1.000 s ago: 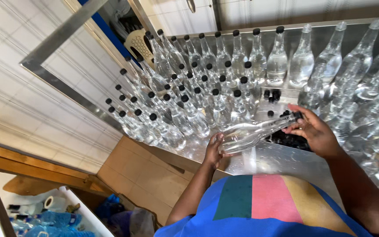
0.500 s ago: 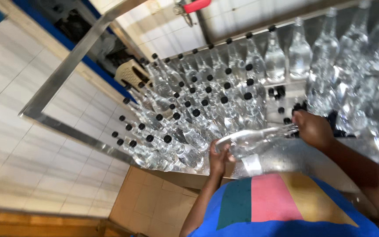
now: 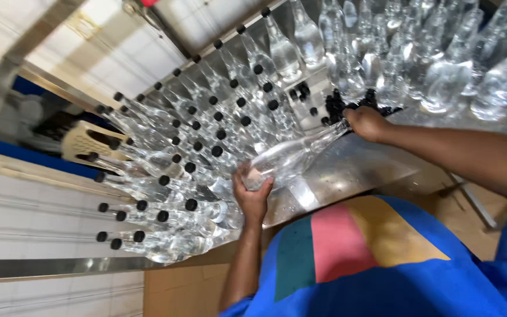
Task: The person repeatedly picks up clear glass bottles filled with liquid from a metal tray and screws black caps onto them by hand. The capped bottles are then placed back into the tray alongside other finished bottles.
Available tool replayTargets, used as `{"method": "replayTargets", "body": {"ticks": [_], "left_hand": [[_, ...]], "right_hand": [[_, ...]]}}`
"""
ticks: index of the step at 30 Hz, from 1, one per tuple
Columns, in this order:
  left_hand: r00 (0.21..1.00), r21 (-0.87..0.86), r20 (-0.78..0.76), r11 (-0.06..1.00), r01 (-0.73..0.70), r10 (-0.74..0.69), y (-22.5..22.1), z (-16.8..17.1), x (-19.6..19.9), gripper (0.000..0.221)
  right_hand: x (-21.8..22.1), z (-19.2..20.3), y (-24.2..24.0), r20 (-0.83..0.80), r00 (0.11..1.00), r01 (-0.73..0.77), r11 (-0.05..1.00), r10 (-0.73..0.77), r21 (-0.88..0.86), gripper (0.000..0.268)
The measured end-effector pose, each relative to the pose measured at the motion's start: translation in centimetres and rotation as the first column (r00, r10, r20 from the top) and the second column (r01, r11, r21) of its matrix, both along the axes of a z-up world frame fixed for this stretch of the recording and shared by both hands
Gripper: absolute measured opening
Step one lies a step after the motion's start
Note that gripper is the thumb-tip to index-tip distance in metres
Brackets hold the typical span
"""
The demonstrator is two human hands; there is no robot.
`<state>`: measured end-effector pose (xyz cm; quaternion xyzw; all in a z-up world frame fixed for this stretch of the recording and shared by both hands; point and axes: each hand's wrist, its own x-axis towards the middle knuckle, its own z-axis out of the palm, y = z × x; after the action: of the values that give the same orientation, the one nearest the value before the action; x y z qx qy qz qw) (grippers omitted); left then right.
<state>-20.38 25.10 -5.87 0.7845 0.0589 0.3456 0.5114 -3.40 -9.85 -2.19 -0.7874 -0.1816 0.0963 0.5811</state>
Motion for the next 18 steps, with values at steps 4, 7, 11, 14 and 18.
{"method": "replayTargets", "body": {"ticks": [4, 7, 11, 14, 18], "left_hand": [[0.847, 0.633, 0.278, 0.749, 0.193, -0.453, 1.9, 1.9, 0.8, 0.090], [0.609, 0.905, 0.357, 0.425, -0.036, -0.709, 2.7, 0.3, 1.1, 0.047], [0.725, 0.678, 0.549, 0.729, -0.095, -0.416, 2.4, -4.5, -1.5, 0.067], [0.841, 0.419, 0.542, 0.867, -0.268, -0.002, -0.2, -6.3, -4.0, 0.082], [0.839, 0.399, 0.352, 0.744, -0.536, 0.416, -1.5, -7.9, -5.5, 0.104]], "right_hand": [[-1.9, -0.7, -0.1, -0.539, 0.837, 0.028, 0.991, -0.096, -0.133, 0.055], [-2.0, 0.2, 0.3, -0.592, 0.803, -0.115, 0.955, -0.074, -0.275, 0.055], [-1.1, 3.3, 4.0, -0.408, 0.904, -0.010, 0.961, 0.127, 0.276, 0.038], [-2.3, 3.4, 10.1, -0.056, 0.992, -0.100, 0.963, 0.117, 0.249, 0.016], [-7.1, 3.2, 19.5, 0.665, 0.669, -0.153, 0.936, 0.334, -0.316, 0.026]]}}
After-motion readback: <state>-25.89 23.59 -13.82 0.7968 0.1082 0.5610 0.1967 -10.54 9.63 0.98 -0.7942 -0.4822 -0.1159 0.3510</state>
